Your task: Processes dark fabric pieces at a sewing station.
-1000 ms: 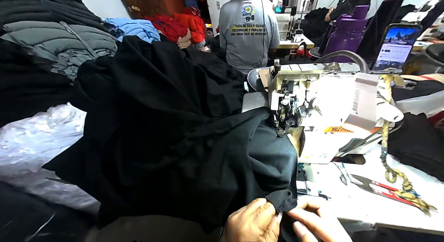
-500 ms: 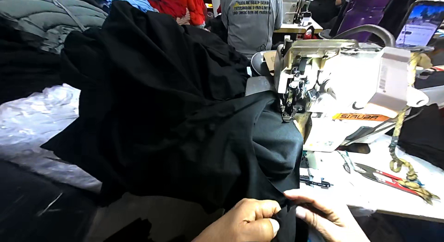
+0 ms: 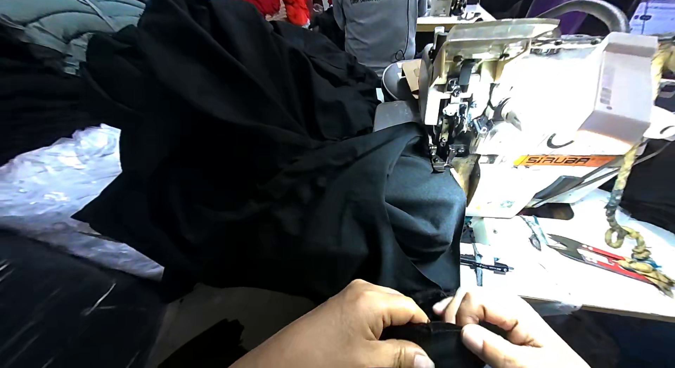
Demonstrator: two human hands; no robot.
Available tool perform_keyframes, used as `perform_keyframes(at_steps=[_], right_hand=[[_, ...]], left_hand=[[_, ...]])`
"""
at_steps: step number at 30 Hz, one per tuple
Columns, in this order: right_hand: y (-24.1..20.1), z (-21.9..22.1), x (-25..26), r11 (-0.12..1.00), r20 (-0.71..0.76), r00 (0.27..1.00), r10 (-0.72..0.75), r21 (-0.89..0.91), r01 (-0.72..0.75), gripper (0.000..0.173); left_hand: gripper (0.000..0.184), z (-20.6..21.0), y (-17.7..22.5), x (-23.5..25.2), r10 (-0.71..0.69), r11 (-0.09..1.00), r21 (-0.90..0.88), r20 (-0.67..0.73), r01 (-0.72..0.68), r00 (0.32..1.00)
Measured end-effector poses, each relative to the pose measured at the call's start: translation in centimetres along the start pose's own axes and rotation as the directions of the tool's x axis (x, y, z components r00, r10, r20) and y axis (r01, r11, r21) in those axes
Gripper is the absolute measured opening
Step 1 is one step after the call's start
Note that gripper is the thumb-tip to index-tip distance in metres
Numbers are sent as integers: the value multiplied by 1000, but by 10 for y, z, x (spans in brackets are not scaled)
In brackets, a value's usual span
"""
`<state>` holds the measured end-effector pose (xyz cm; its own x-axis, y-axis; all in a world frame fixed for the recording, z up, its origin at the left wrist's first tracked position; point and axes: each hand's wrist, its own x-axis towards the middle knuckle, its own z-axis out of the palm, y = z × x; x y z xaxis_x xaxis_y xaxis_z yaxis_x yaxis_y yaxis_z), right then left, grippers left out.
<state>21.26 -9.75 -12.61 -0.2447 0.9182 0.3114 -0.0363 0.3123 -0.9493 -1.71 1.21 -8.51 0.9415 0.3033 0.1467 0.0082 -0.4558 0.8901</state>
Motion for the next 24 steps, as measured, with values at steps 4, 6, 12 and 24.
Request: perform_keyframes(at_steps=[4, 6, 12, 24], right_hand=[[-8, 4, -5, 975, -55, 976, 212, -62, -216, 18], [-9, 5, -5, 980, -33, 984, 174, -91, -177, 23], [-17, 10, 8, 918, -24, 998, 57, -391, -62, 31], [-73, 1, 15, 866, -36, 990, 138, -481, -138, 25]], left_hand=[[23, 7, -4, 4, -78, 996, -37, -19, 77, 997], [23, 12, -5, 6, -84, 996, -41, -1, 84, 996], [25, 23, -4, 12, -11, 995, 95, -98, 21, 995], [50, 14, 11, -9, 76, 966, 255, -152, -35, 985]])
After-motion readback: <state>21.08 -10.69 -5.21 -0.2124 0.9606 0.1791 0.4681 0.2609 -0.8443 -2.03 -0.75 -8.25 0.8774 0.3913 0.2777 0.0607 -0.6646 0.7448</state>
